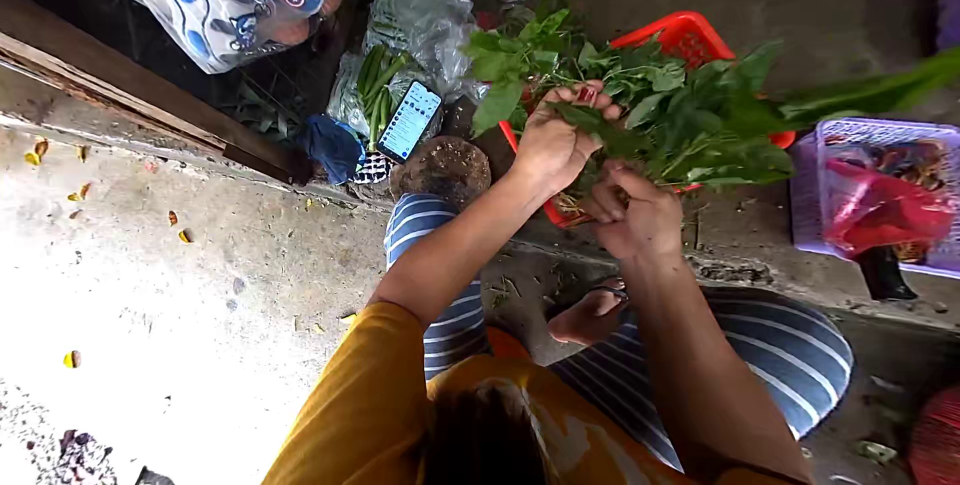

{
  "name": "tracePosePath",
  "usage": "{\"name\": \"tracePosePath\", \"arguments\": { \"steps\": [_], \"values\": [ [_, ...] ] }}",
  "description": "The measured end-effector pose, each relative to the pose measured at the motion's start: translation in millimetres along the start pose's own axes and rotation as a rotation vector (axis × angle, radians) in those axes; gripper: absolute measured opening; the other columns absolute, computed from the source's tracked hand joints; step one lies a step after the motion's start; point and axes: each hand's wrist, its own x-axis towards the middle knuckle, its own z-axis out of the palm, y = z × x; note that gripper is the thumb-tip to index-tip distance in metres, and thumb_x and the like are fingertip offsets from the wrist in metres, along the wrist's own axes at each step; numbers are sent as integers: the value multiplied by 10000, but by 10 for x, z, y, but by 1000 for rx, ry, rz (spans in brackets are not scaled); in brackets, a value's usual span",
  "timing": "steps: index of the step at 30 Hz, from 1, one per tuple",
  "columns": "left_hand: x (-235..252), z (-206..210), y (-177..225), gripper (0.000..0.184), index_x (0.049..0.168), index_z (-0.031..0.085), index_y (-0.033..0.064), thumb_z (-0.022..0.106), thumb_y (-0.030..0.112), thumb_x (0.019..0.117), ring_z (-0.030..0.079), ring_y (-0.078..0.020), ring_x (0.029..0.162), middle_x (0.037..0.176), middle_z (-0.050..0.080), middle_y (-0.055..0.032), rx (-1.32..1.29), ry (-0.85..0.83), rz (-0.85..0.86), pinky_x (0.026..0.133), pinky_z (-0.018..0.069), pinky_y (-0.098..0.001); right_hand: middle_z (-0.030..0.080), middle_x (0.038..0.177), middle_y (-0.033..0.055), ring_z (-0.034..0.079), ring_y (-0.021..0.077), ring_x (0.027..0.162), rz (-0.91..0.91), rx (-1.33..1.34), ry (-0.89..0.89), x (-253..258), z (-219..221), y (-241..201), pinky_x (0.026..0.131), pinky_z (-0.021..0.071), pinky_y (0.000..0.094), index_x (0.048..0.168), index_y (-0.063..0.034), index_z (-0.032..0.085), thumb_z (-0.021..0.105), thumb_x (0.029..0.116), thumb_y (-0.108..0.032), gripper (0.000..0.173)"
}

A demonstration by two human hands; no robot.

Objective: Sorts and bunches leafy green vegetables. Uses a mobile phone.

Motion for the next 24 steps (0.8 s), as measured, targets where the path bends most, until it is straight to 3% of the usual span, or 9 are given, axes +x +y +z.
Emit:
{"name": "tracePosePath", "arguments": {
  "steps": [4, 9, 11, 14, 16, 17, 19, 22, 24],
  "values": [
    [-52, 4, -37, 153, 1119, 529, 87, 381, 59, 1098, 637, -73, 692, 854, 629, -1, 146, -38, -73, 660, 582, -225, 422, 553, -90, 319, 8, 399, 8, 190, 107, 18, 72, -126, 402, 323, 152, 894, -153, 567, 370, 1087, -109, 279],
    [-65, 13, -144, 227, 1054, 520, 93, 303, 42, 1100, 609, -70, 630, 789, 606, 8, 69, -104, -113, 591, 551, -210, 402, 507, -89, 344, 7, 390, 20, 319, 77, 2, 30, -238, 406, 329, 150, 851, -132, 570, 277, 1096, -125, 382],
    [-102, 40, -86, 242, 1056, 525, 83, 292, 27, 1090, 613, -57, 626, 791, 614, 9, 97, -87, -111, 578, 545, -197, 400, 516, -98, 347, 5, 399, -49, 151, 10, 25, -95, -205, 417, 341, 161, 878, -151, 569, 325, 1079, -93, 321],
    [-20, -40, 72, 231, 1094, 499, 73, 274, 23, 1095, 599, -33, 633, 795, 598, 20, 175, -144, -110, 596, 541, -175, 464, 569, -140, 393, -9, 449, -191, -427, -176, -2, -282, -203, 459, 380, 179, 934, -203, 630, 538, 984, -129, 129],
    [-103, -39, 186, 230, 1128, 527, 26, 323, -50, 1054, 603, -10, 716, 850, 612, 20, 352, -115, -97, 685, 544, -173, 531, 687, -146, 493, -39, 567, -156, -699, -264, -133, -316, -208, 567, 472, 177, 1016, -146, 626, 549, 997, -131, 81],
    [-137, -63, 175, 235, 1105, 552, 22, 338, -55, 1047, 613, -6, 752, 865, 630, 22, 387, -112, -88, 721, 539, -175, 534, 697, -190, 503, -93, 589, -158, -781, -294, -215, -290, -204, 596, 484, 136, 998, -163, 603, 526, 978, -125, 89],
    [-168, -136, 75, 246, 1121, 554, -1, 317, -30, 1063, 655, -19, 773, 884, 680, 5, 355, -157, -87, 739, 551, -184, 476, 627, -216, 421, -104, 525, -155, -795, -328, -274, -281, -123, 526, 401, 125, 905, -214, 571, 510, 936, -128, 110],
    [-40, -267, -130, 159, 1135, 509, 35, 359, 25, 1082, 568, 12, 705, 843, 588, 42, 470, -211, -154, 649, 503, -161, 617, 844, -150, 575, -124, 757, -236, -863, -367, -361, -282, -103, 730, 520, 117, 1060, -84, 630, 575, 946, -148, 141],
    [-1, -293, -198, 149, 1122, 521, 60, 375, 70, 1095, 557, -14, 596, 775, 594, 30, 387, -204, -243, 542, 497, -163, 649, 903, -88, 600, -109, 849, -298, -953, -359, -364, -266, -99, 801, 526, 140, 1090, -35, 645, 588, 939, -161, 205]
  ]
}}
